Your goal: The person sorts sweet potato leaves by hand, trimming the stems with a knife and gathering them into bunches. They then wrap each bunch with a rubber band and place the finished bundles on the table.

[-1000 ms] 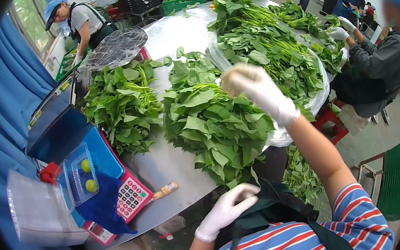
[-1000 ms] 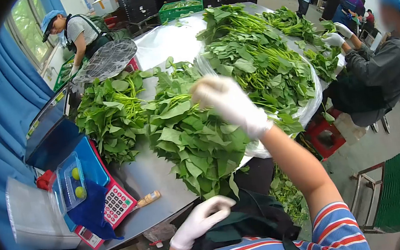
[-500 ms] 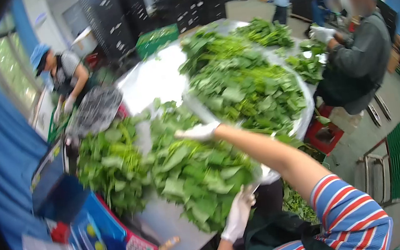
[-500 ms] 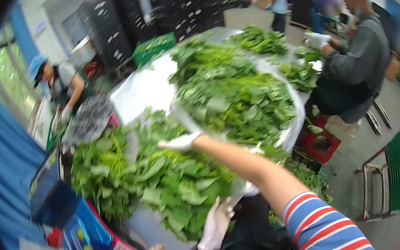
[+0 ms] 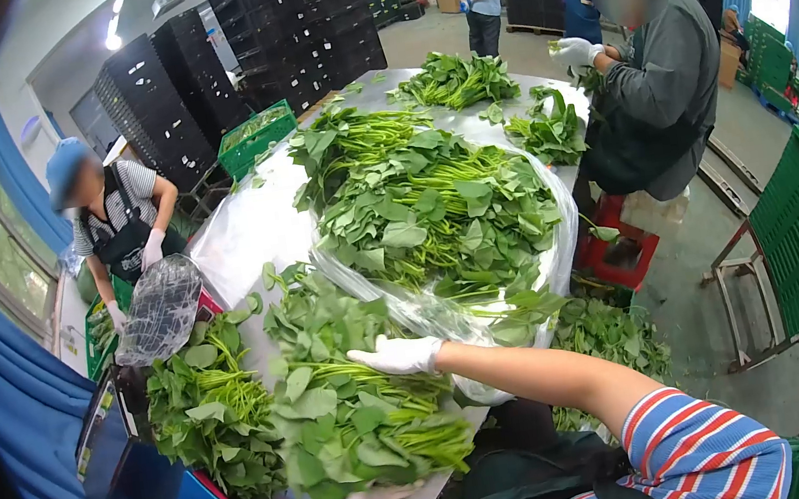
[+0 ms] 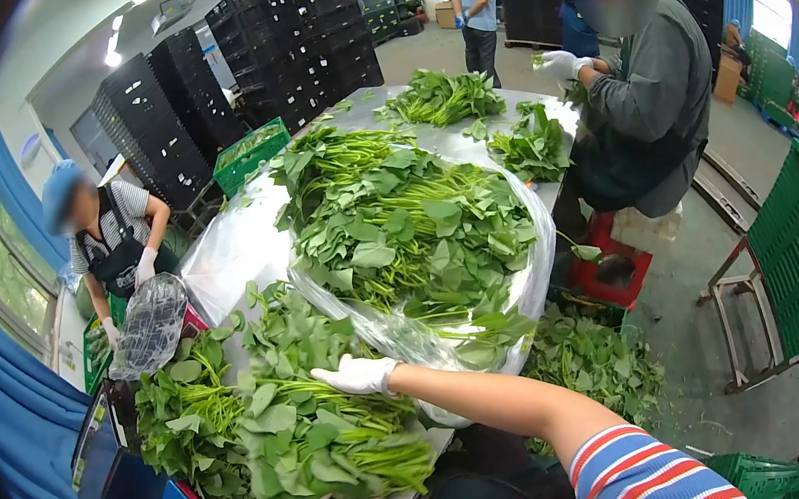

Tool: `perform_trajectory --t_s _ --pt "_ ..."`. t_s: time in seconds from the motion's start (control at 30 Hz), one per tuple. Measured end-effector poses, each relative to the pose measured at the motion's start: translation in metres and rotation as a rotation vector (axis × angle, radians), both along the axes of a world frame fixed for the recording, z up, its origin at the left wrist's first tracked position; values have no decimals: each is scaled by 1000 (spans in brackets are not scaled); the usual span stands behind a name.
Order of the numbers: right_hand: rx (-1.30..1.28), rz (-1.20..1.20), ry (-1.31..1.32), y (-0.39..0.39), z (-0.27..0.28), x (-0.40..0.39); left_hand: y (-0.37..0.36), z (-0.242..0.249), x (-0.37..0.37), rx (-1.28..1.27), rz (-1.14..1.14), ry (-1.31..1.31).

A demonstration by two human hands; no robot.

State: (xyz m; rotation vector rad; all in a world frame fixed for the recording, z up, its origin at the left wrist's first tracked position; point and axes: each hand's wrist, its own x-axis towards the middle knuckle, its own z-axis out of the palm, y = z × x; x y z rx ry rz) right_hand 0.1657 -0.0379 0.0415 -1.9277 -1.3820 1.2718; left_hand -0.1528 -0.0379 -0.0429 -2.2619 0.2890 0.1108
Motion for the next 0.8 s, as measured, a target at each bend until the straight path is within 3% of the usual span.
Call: perform_trajectory --t_s 0.03,0.07,0.13,0.17,0.23,0.27,0.47,0.5,0.53,0.57,0.6,0.67,0.73,0.8 --pt "-1 -28 11 -17 7 -3 21 -7 -14 12 -67 -40" --pt "-2 -57 18 -30 9 -4 38 -24 -29 -134 23 -126" --pt "-24 -174 39 -50 -5 -13 49 -6 -28 137 155 -13" --pt "-4 -222 71 -59 -12 -17 50 -7 -27 138 154 -16" --pt "19 -251 89 -69 -15 -15 44 -9 -30 -1667 736 -229" --pt "45 -279 111 -74 -18 -16 35 -9 -37 -1671 743 -216" --pt "144 -317 -19 -95 -21 -20 -28 47 -33 -2698 1083 -837" --pt "315 -331 -30 -103 -19 -19 -30 27 -40 -2719 1151 -1008" --pt "481 -345 -37 -109 -19 -21 -38 38 -37 -2722 1150 -1008" --pt "715 -426 -62 -114 -23 -25 -54 61 -33 -2627 1222 -1210" --pt "712 -426 -62 -117 -22 -26 -68 83 -30 -2513 1289 -1407" --pt "989 -518 -167 -123 -12 -29 -79 103 -35 -2431 1253 -1446" --pt "1046 -544 -229 -131 3 -35 -82 114 -47 -2095 1352 -1332" --pt "1049 -455 -327 -136 2 -45 -89 126 -47 -1741 1192 -1408"
